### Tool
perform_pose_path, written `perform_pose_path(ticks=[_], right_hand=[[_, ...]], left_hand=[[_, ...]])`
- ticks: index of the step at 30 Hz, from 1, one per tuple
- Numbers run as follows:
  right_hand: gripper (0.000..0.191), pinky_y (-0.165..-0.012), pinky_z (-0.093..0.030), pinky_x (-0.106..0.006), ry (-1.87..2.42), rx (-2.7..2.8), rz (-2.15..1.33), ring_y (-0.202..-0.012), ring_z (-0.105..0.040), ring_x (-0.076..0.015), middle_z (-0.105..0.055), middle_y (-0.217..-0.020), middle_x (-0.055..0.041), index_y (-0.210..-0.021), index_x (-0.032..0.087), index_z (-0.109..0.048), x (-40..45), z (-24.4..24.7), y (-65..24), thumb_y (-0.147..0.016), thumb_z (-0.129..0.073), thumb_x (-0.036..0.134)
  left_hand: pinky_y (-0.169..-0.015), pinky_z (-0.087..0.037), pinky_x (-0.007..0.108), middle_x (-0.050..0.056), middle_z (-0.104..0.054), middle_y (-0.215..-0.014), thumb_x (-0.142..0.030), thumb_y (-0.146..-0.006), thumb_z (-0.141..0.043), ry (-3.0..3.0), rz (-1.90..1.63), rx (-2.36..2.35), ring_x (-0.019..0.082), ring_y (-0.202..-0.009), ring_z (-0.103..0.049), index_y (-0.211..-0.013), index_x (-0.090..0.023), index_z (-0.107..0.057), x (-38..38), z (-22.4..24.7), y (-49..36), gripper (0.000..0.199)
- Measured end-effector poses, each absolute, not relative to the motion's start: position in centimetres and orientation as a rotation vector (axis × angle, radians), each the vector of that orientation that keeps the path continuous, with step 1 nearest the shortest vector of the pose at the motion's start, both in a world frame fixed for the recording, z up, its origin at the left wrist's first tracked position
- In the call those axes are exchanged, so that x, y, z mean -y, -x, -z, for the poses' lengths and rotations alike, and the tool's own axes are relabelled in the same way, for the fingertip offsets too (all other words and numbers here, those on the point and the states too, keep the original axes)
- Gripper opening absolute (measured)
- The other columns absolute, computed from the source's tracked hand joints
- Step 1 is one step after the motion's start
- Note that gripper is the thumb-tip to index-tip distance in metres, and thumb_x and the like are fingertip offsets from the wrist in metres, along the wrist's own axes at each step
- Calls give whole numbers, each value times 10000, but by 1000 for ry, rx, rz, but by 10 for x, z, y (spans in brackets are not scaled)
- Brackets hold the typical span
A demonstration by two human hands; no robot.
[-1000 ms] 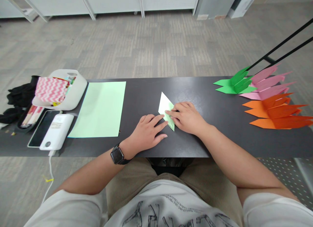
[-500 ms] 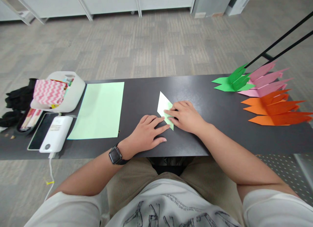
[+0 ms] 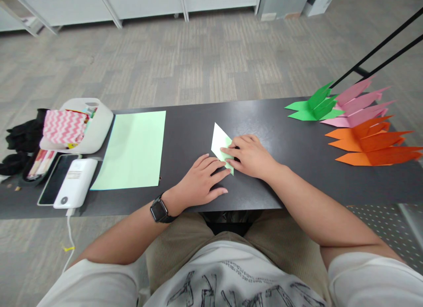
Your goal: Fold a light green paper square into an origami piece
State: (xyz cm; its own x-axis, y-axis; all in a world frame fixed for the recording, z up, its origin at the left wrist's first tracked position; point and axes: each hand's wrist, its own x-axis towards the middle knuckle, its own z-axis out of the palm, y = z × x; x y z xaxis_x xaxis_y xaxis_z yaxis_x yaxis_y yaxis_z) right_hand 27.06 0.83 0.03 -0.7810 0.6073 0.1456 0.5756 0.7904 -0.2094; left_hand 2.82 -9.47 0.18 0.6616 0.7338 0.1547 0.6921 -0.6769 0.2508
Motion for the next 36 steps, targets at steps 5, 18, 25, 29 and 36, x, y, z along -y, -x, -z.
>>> perform_pose_path(ticks=[5, 18, 25, 29, 36], right_hand=[[373, -1045, -342, -481, 943, 2768, -222, -1136, -571, -312, -707, -1195, -98, -1377, 301, -751, -7, 0, -270, -1014, -684, 358], [378, -1057, -347, -490, 932, 2764, -243, -1140, -578, -315, -698, -1194, -106, -1394, 294, -746, -9, 2, -271, -1029, -671, 363], [404, -1051, -351, -509, 931, 2776, -253, -1161, -564, -331, -695, -1233, -122, -1412, 298, -739, -8, 1, -272, -1017, -686, 360], [416, -1052, -356, -496, 918, 2783, -247, -1154, -566, -325, -694, -1229, -118, -1415, 277, -735, -9, 1, -273, -1015, -698, 386], [425, -1049, -361, -500, 888, 2766, -208, -1155, -560, -332, -692, -1221, -118, -1428, 304, -723, -9, 6, -273, -1018, -696, 413]], left_hand=[[-1330, -255, 645, 110, -634, -1488, -559, -1028, -659, -2709, -345, -1134, 343, -1439, -505, -1478, -321, -684, 95, -1, -26, 509], [-1338, -258, 596, 112, -650, -1496, -541, -1068, -594, -2651, -368, -1161, 321, -1452, -509, -1496, -257, -655, 97, -2, -28, 517], [-1330, -257, 630, 114, -613, -1509, -515, -1057, -632, -2687, -370, -1191, 325, -1466, -491, -1462, -323, -698, 97, 0, -29, 453], [-1319, -238, 688, 128, -524, -1603, -526, -1052, -635, -2676, -409, -1273, 365, -1522, -438, -1469, -352, -692, 98, 3, -28, 455], [-1340, -256, 641, 123, -587, -1578, -466, -1083, -572, -2578, -450, -1506, 344, -1498, -487, -1424, -264, -706, 94, 4, -27, 418]])
